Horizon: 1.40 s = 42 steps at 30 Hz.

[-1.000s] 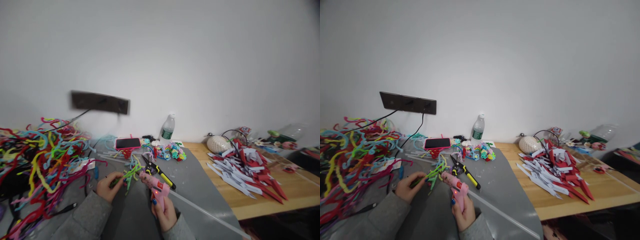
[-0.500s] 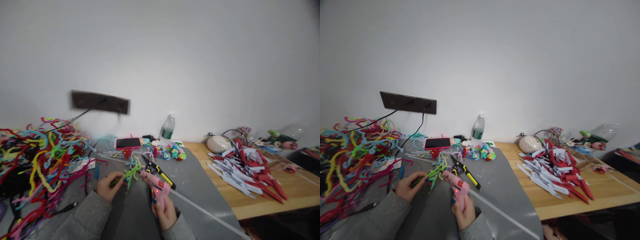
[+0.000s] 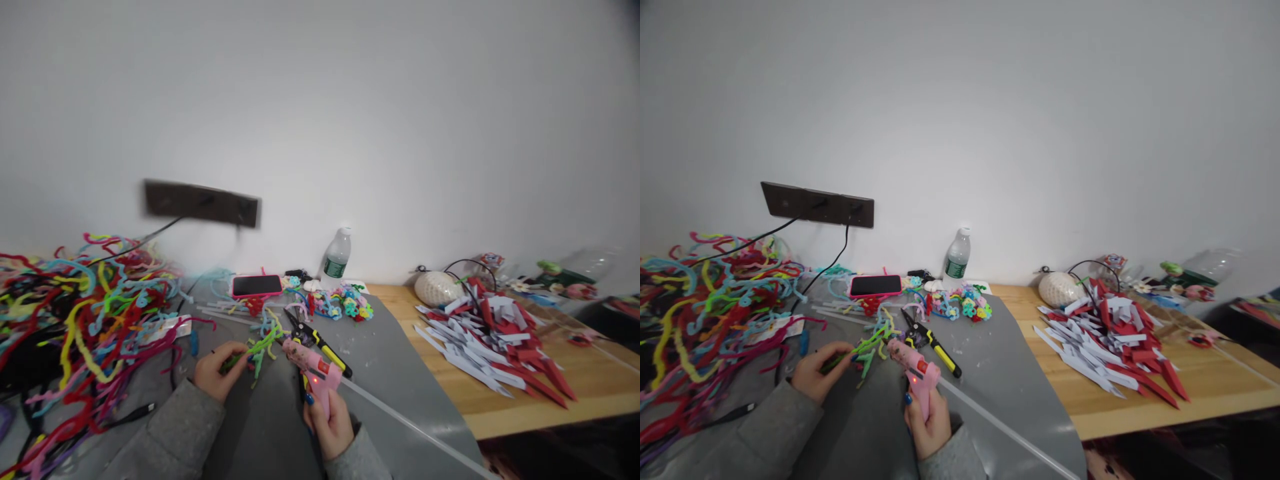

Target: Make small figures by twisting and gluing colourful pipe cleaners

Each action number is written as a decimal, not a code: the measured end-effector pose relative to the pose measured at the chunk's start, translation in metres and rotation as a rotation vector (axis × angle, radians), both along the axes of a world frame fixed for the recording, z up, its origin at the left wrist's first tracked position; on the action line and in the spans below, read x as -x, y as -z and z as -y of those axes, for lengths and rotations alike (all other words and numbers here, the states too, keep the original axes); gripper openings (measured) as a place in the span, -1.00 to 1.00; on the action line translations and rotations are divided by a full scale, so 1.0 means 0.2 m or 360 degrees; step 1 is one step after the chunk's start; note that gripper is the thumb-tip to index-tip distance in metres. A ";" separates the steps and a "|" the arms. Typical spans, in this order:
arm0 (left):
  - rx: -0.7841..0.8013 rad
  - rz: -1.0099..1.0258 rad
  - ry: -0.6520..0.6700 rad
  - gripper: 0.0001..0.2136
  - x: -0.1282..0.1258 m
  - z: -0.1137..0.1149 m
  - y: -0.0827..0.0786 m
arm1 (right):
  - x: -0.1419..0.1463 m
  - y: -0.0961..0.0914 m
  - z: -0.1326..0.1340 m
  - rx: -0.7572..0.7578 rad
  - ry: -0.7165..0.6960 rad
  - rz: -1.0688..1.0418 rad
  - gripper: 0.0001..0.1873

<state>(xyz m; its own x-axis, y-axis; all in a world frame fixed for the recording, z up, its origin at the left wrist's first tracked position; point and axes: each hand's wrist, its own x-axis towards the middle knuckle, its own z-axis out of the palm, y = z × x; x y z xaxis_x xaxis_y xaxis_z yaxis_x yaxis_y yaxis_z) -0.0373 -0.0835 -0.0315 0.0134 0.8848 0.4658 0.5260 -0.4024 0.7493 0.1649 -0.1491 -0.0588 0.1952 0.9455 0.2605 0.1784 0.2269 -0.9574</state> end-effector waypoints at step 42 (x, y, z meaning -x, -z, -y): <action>-0.0080 0.0026 -0.0004 -0.84 -0.01 0.00 -0.01 | -0.02 0.07 0.00 -0.0012 -0.0028 0.0001 -0.65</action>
